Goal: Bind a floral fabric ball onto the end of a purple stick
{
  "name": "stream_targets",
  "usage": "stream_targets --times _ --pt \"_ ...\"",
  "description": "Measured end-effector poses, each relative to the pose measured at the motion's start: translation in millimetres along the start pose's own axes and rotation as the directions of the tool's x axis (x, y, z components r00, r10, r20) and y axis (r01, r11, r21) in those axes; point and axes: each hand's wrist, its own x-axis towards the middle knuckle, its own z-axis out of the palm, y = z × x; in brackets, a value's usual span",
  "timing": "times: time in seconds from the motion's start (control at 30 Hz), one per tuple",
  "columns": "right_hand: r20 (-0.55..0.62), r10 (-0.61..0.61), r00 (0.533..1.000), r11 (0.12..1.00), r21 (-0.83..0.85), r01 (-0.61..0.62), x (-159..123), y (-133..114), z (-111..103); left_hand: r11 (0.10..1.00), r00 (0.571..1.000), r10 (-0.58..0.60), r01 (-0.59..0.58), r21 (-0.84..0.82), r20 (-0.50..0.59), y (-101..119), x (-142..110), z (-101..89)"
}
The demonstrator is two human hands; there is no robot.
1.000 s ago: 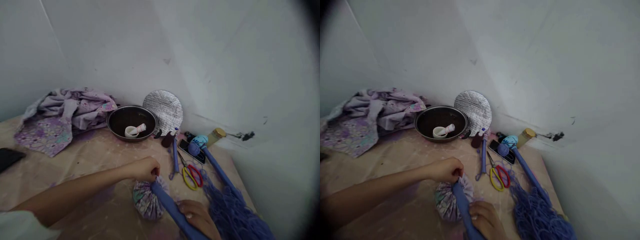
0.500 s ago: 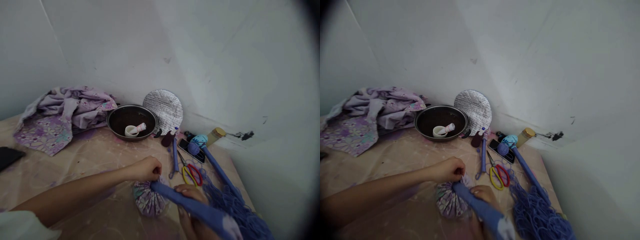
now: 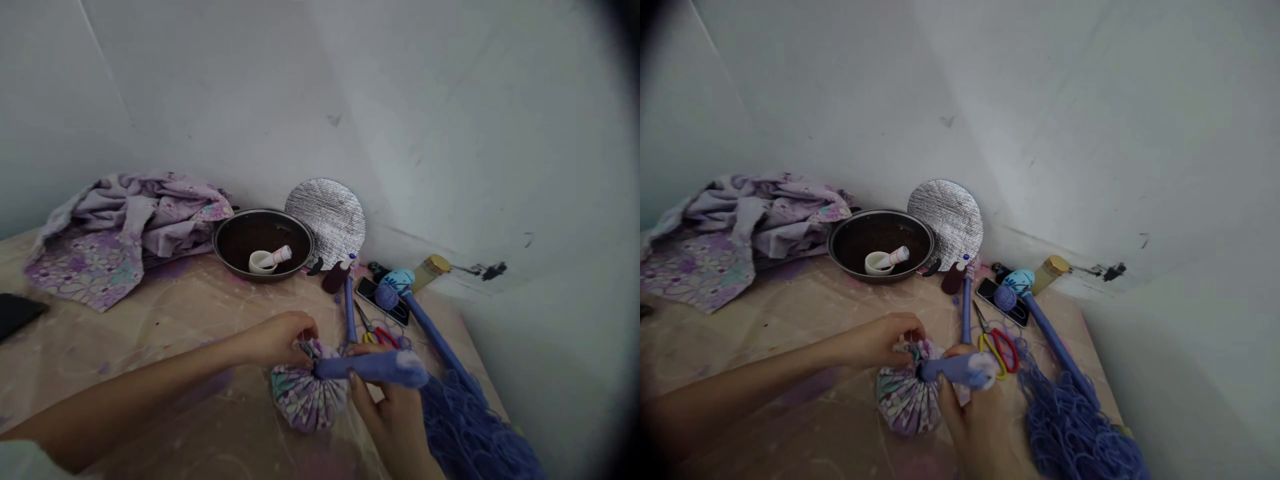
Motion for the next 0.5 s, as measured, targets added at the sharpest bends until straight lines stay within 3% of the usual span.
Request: stream_targets --times 0.13,0.27,0.4,0.5 --pt "0.050 0.109 0.993 0.982 0.147 -0.115 1.1 -1.7 0.1 0.993 1.000 0.023 -0.021 0.115 -0.010 -1.8 -19.6 10.6" --pt "0.058 0.130 0.990 0.965 0.221 -0.140 6.8 -5.3 2.3 0.969 0.997 0.073 -0.069 0.236 -0.008 -0.8 -24.2 24.0" --pt "0.055 0.170 0.984 0.934 0.311 -0.178 16.0 -5.7 -7.7 0.983 0.986 0.167 -0.166 0.073 -0.013 7.7 -23.1 17.0" --pt "0.097 0.239 0.966 0.872 0.416 -0.258 23.1 -4.8 -17.2 0.962 0.965 0.238 -0.250 -0.112 -0.113 11.3 -23.8 14.4"
